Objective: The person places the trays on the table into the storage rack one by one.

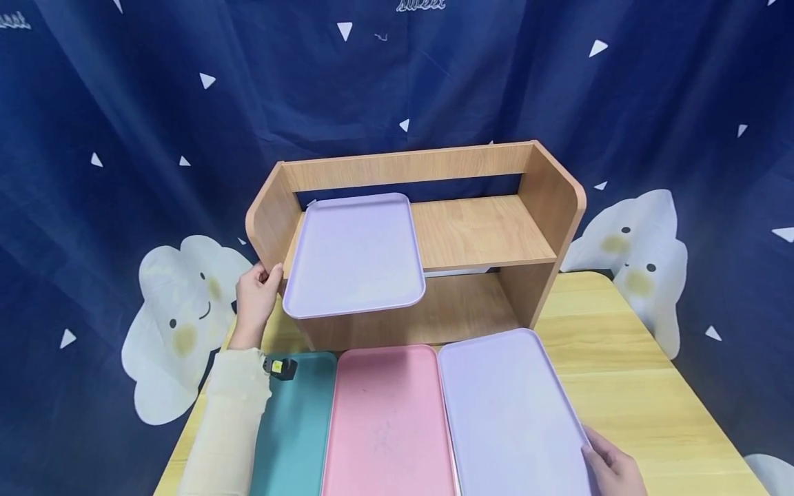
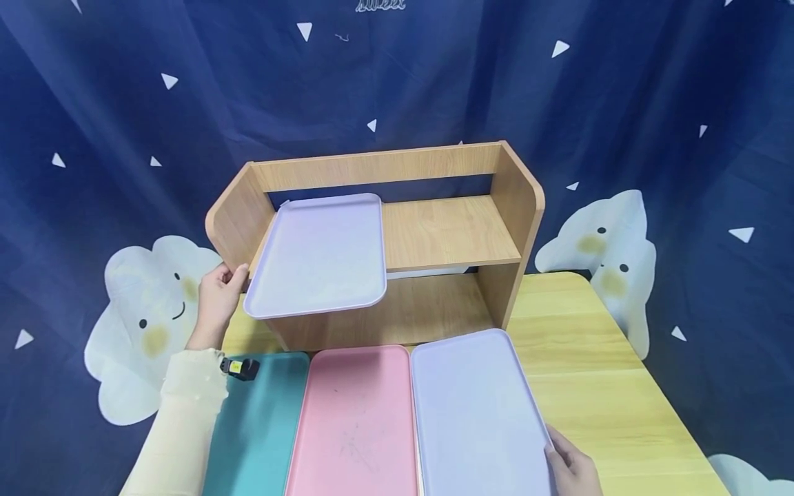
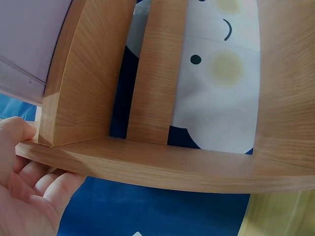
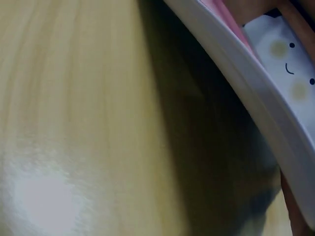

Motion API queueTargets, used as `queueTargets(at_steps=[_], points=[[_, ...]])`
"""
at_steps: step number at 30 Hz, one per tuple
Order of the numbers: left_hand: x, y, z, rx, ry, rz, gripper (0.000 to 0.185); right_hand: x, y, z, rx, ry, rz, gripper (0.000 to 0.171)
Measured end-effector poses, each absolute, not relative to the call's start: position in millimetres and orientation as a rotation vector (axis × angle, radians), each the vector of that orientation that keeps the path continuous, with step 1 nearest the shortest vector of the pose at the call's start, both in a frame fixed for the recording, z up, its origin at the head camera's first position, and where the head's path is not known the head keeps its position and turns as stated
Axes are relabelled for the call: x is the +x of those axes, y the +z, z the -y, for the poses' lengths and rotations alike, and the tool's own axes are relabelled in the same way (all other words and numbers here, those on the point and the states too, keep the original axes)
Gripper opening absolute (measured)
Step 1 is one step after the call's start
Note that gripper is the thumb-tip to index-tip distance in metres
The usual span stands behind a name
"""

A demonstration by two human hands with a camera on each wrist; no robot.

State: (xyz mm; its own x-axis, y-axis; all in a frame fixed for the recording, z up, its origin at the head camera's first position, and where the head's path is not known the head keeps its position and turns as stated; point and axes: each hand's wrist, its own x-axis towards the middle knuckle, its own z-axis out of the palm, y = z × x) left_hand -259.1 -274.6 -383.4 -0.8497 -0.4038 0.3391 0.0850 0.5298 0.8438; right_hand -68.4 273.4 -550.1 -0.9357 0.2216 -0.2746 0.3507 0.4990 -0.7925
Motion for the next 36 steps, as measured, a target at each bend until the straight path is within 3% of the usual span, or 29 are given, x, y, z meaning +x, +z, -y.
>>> queueTargets(at_steps=[13,19,26,36], points=[[-260.6,-384.4,274.7,0.240,-1.294,2.269,0.031,-67.7,-535.7,-271.0,0.432,-1.411,-2.915,0.040],[-260.0,-384.4,274.9,0.244,-1.282,2.275,0.032,-71.2,-527.8,-272.1,0.562,-1.343,-2.887,0.045],[-259.4,-385.0,275.6,0.249,-1.270,2.280,0.032,-71.9,-525.9,-266.4,0.576,-1.421,-2.968,0.035],[-260.1,-384.8,275.3,0.245,-1.232,2.280,0.030,-72.1,-514.3,-262.3,0.600,-1.402,-2.946,0.036]])
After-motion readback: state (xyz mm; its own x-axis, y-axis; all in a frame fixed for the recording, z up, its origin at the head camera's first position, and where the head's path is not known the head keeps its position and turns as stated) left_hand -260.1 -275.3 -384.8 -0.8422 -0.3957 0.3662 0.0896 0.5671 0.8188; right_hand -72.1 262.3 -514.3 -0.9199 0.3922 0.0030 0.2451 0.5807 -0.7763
